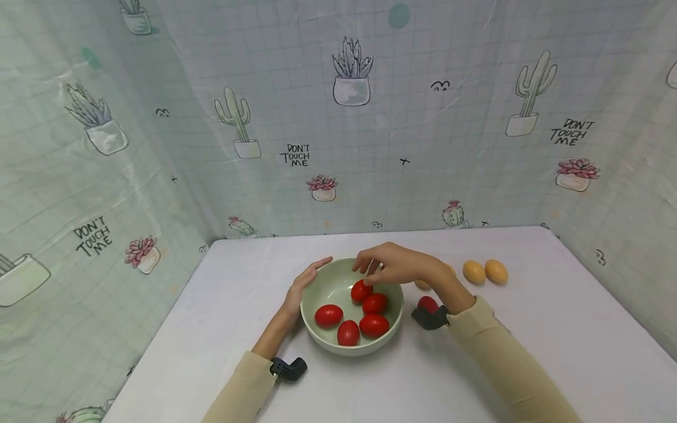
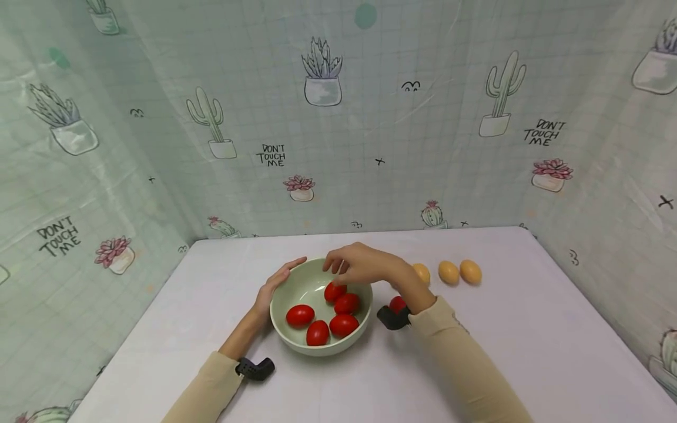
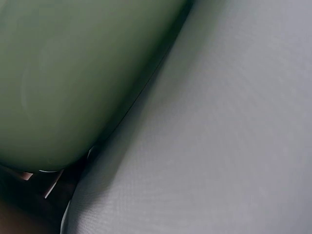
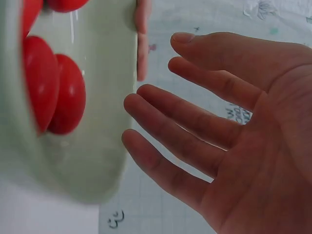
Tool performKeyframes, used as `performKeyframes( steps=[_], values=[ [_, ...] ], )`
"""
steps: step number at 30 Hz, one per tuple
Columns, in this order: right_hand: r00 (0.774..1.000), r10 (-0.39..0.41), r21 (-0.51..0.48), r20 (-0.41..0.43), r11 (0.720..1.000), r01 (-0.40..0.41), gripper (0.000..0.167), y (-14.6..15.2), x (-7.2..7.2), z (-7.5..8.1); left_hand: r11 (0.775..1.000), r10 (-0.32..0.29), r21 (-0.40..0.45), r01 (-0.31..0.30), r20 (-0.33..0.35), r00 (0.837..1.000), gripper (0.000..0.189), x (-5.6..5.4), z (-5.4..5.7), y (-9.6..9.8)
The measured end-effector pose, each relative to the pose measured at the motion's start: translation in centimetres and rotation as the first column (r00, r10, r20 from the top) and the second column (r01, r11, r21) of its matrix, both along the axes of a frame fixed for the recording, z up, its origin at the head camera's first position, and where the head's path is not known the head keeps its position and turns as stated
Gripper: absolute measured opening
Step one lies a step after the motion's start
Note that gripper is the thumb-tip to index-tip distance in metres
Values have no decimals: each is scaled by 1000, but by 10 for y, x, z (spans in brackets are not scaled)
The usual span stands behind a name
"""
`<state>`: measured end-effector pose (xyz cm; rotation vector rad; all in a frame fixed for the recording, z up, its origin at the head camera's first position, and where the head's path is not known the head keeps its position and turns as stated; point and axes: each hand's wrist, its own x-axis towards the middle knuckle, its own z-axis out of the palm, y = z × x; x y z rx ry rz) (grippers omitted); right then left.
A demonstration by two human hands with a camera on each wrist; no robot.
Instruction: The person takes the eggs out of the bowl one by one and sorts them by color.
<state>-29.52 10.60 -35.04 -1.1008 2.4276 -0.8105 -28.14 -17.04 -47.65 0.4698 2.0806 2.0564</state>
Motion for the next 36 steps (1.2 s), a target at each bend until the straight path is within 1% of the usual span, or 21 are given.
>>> performKeyframes(
  steps=[3, 6, 12, 18, 21, 26, 31, 36],
  values=[
    [999, 39, 17, 10, 999, -40, 33, -17, -7, -1, 1000, 6, -11, -6, -5, 1000, 52, 0, 0, 0],
    [997, 63, 24, 37, 998, -64, 33, -33, -15, -7, 1000, 13, -13, -14, -6, 1000, 52, -1, -1, 0],
    [989, 95, 58, 117, 993, -102, 37, -59, -26, -18, 1000, 14, -9, -14, -4, 1000, 53, -4, -3, 1],
    [972, 141, 100, 190, 982, -162, 40, -78, -27, -28, 999, 20, -34, -20, -24, 1000, 53, -4, -4, 0],
    [967, 166, 131, 192, 972, -193, 41, -86, -27, -34, 999, 17, -32, -18, -38, 999, 54, -3, -4, -1],
    [966, 182, 184, 182, 959, -215, 40, -96, -28, -43, 999, 17, -38, -19, -55, 998, 54, -3, -4, 0],
    [961, 179, 199, 213, 954, -222, 37, -102, -28, -46, 999, 27, -35, -29, -60, 998, 54, -3, -3, 0],
    [958, 177, 246, 226, 941, -232, 32, -102, -28, -45, 1000, 22, -21, -23, -52, 998, 55, -3, -4, 0]
  ],
)
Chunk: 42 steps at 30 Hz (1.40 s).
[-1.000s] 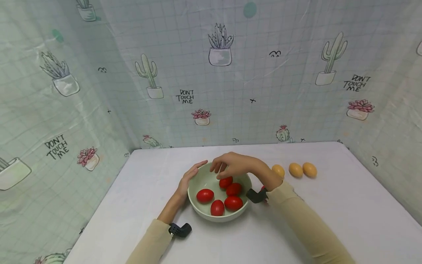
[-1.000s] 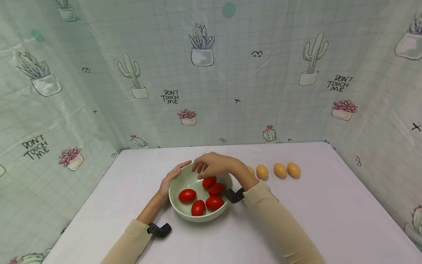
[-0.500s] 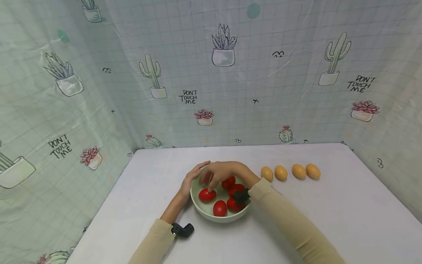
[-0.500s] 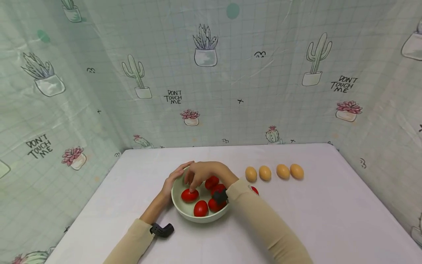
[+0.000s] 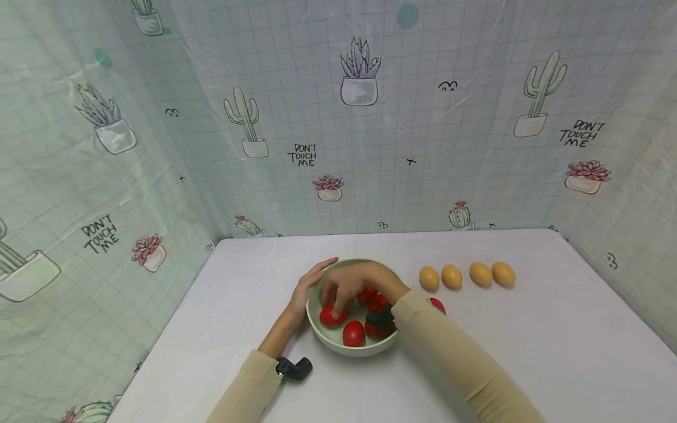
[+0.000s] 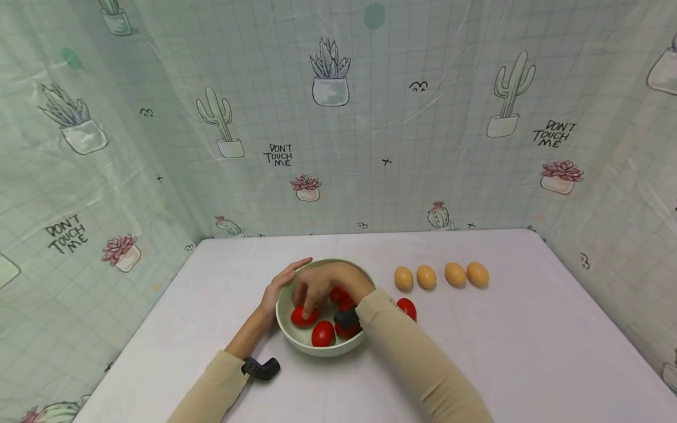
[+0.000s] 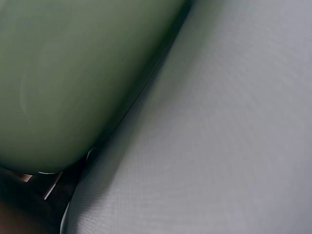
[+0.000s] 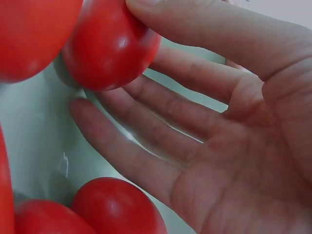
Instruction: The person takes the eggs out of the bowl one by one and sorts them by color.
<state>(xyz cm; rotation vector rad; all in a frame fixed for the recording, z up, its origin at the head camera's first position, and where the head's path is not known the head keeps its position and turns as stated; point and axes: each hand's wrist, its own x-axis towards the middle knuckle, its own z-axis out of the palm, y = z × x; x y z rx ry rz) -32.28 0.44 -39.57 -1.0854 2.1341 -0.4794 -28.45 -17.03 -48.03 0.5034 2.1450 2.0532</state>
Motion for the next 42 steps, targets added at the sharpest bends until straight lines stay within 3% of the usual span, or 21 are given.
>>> performKeyframes(
  steps=[8, 20, 28, 34, 42],
  values=[
    [1000, 18, 7, 11, 1000, -18, 24, 4, 0, 1, 1000, -11, 15, 11, -6, 1000, 53, 1, 2, -1],
    [996, -65, -47, 67, 997, 68, 29, 18, 0, 10, 999, -13, 32, 12, 12, 1000, 53, 1, 3, 1],
    [993, -91, -99, 70, 990, 98, 31, 30, 0, 25, 1000, -6, 15, 6, 36, 999, 54, 2, 5, 0],
    [992, -106, -128, 66, 985, 114, 43, 38, 5, 37, 1000, 24, 0, -24, 36, 999, 53, 2, 4, 0],
    [992, -127, -183, 18, 975, 129, 51, 53, 15, 48, 999, 46, -25, -45, 31, 998, 52, 3, 1, 0]
  ],
)
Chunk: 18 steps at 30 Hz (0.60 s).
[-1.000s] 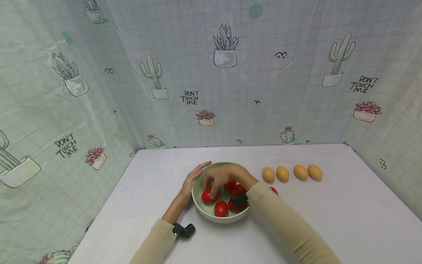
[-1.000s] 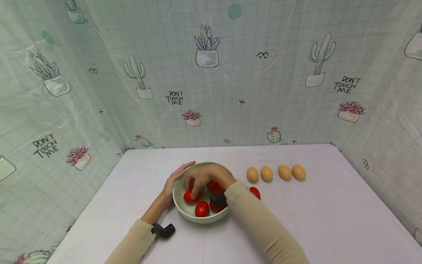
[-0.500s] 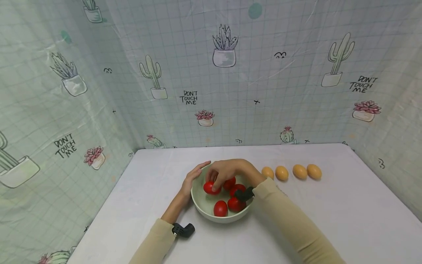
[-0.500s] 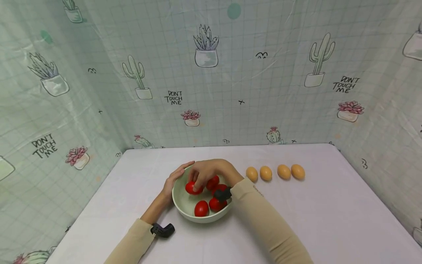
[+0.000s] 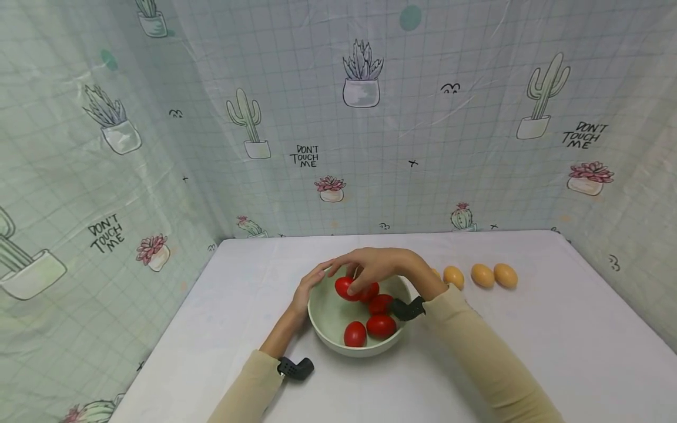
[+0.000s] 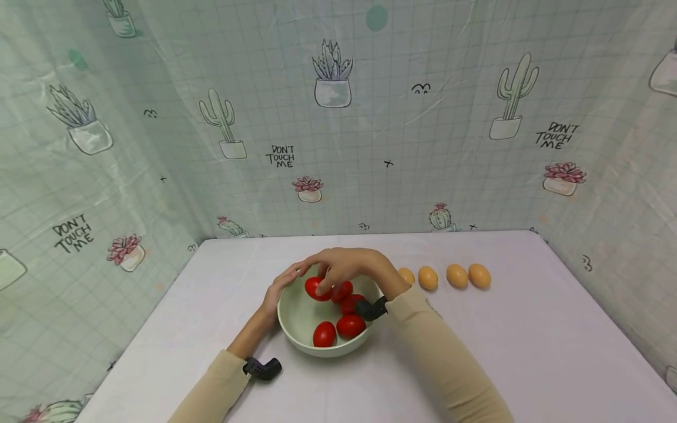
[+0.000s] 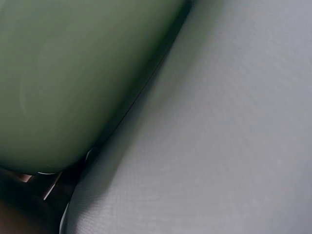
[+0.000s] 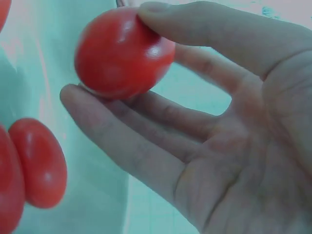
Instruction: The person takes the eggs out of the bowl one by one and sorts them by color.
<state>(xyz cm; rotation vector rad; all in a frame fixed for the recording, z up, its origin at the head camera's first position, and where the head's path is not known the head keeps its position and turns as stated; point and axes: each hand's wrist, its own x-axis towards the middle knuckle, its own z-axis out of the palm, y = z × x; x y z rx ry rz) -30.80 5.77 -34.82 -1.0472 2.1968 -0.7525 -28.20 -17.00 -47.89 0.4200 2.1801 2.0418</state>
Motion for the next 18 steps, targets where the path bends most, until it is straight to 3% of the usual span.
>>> performKeyframes(
  steps=[7, 12, 14, 18],
  values=[
    [1000, -18, -92, 1, 996, 18, 46, 23, 7, 7, 1000, -1, 29, 1, 12, 1000, 52, 1, 1, 1],
    [996, -34, -142, -87, 990, 21, 37, 40, 14, 13, 999, -23, 39, 23, 15, 1000, 52, 2, 1, 1],
    [989, -55, -149, -134, 988, 35, 38, 47, 18, 14, 999, -28, 40, 27, 14, 1000, 52, 2, 0, 1],
    [985, -93, -184, -143, 981, 66, 45, 61, 22, 15, 999, -31, 43, 30, 16, 999, 52, 3, 0, 2]
  ],
)
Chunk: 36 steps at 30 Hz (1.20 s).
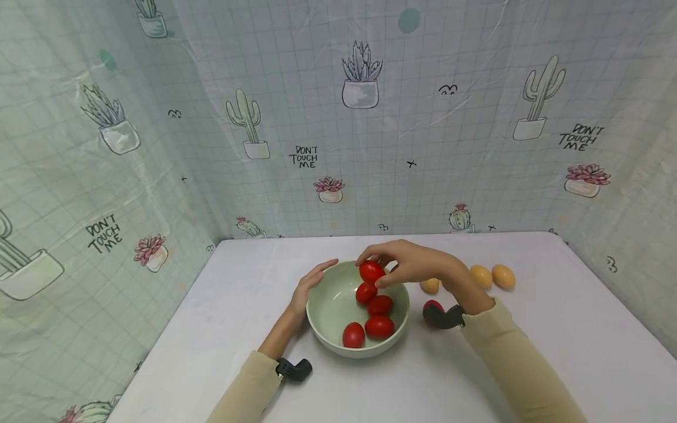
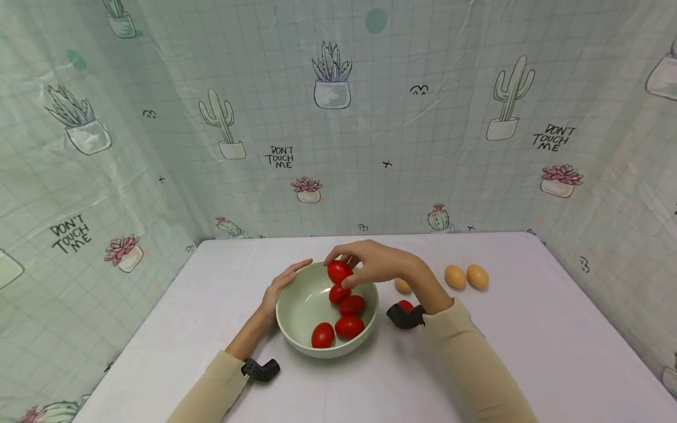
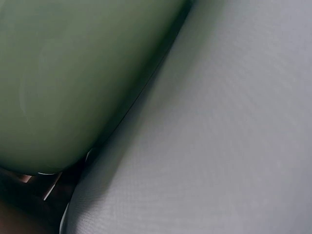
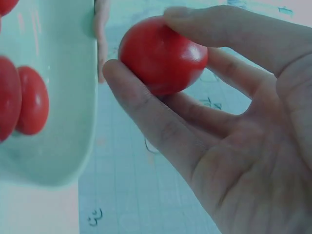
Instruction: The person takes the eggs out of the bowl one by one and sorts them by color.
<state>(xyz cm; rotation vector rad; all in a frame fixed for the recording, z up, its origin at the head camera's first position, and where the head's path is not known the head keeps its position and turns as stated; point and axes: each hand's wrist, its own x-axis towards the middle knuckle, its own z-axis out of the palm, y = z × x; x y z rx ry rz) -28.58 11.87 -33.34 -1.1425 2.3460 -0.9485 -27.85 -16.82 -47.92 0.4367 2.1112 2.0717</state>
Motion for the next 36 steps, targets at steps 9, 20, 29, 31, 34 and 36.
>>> performKeyframes(
  steps=[9, 20, 29, 31, 34, 36],
  values=[
    [994, -109, -40, 19, 993, 110, 50, 38, 10, -5, 1000, 5, 13, -5, -1, 1000, 51, 1, 0, 1],
    [976, -216, -32, -16, 976, 215, 47, 93, 23, -18, 1000, 0, 23, 0, 4, 1000, 51, 0, 0, 1],
    [953, -301, 23, -25, 953, 302, 53, 125, 30, -30, 1000, 7, 25, -7, -2, 1000, 52, -3, -2, 1],
    [949, -314, 36, -20, 948, 315, 52, 128, 30, -34, 999, 15, 29, -15, -2, 1000, 52, -3, -2, 1],
    [943, -334, 46, -10, 941, 334, 53, 133, 30, -40, 999, 21, 37, -21, 1, 1000, 52, -3, -1, 2],
    [937, -350, 57, -2, 935, 350, 53, 137, 31, -45, 999, 17, 38, -18, 4, 1000, 52, -2, -1, 2]
  ],
)
